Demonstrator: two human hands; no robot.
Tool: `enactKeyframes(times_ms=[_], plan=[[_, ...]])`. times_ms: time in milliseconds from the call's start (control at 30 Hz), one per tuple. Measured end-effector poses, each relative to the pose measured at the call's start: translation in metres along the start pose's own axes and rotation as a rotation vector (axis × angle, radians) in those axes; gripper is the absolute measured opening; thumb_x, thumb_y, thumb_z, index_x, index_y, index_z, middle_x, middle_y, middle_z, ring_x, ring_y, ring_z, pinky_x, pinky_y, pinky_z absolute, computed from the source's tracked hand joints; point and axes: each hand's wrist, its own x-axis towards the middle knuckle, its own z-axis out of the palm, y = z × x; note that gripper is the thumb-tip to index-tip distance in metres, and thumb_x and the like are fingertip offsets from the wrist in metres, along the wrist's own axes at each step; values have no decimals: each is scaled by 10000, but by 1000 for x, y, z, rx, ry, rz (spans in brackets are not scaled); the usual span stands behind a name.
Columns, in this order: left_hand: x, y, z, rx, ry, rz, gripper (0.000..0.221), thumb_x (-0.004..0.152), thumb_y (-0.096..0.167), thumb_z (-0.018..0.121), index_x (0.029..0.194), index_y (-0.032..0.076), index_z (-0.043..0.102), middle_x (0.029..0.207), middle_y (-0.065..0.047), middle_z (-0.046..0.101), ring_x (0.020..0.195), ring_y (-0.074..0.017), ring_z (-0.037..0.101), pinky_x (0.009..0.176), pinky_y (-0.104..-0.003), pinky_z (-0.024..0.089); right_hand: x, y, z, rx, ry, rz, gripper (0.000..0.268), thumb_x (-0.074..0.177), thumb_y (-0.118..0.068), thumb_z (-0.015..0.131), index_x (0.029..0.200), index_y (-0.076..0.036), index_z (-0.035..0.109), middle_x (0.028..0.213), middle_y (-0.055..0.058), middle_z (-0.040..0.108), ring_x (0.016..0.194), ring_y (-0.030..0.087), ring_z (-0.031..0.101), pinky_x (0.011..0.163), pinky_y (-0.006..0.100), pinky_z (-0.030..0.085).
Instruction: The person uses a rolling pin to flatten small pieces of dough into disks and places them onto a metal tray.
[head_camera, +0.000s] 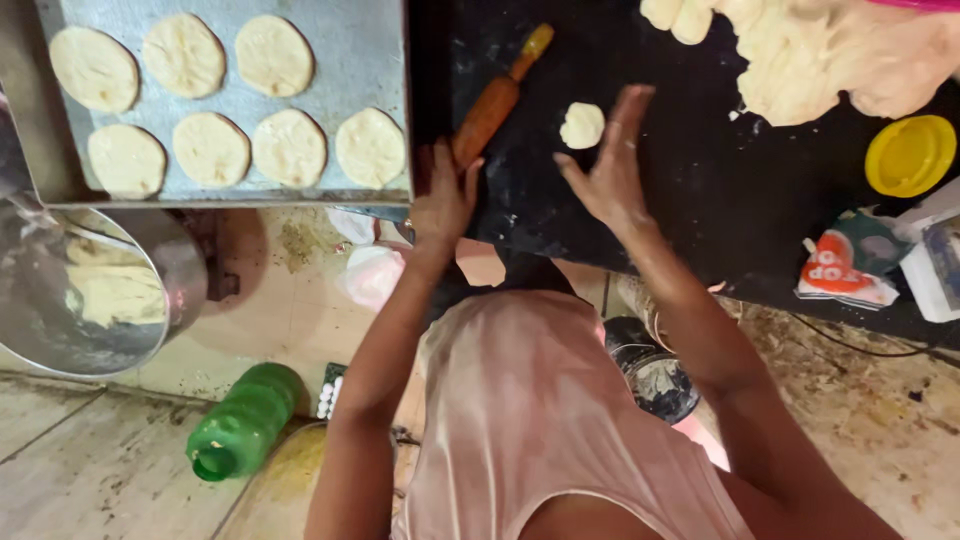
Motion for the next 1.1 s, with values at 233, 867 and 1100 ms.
enactKeyframes(times_ms=[233,867,1100], plan=[[-7,1,3,77,70,62,613,1026,538,640,1384,55,520,1184,-206,645,963,-446,690,682,-527,570,45,67,37,-155,-199,-21,403,1158,-48,521,1523,-206,455,1695,-35,351,1573,162,379,1290,304,349],[53,40,-5,-87,-157,643,568,942,589,713,1045,43,597,973,-152,638,916,-381,683,748,-467,572,25,55,-30,124,169,17,148,1089,-216,584,1113,-110,685,1018,117,759,882,335,746,756,452,591],[119,65,8,-70,-160,373,706,968,750,611,1157,71,657,1130,-171,688,924,-409,690,736,-505,557,94,81,-2,101,-132,147,288,1180,-253,532,992,-56,624,804,198,690,684,372,694,636,500,526]])
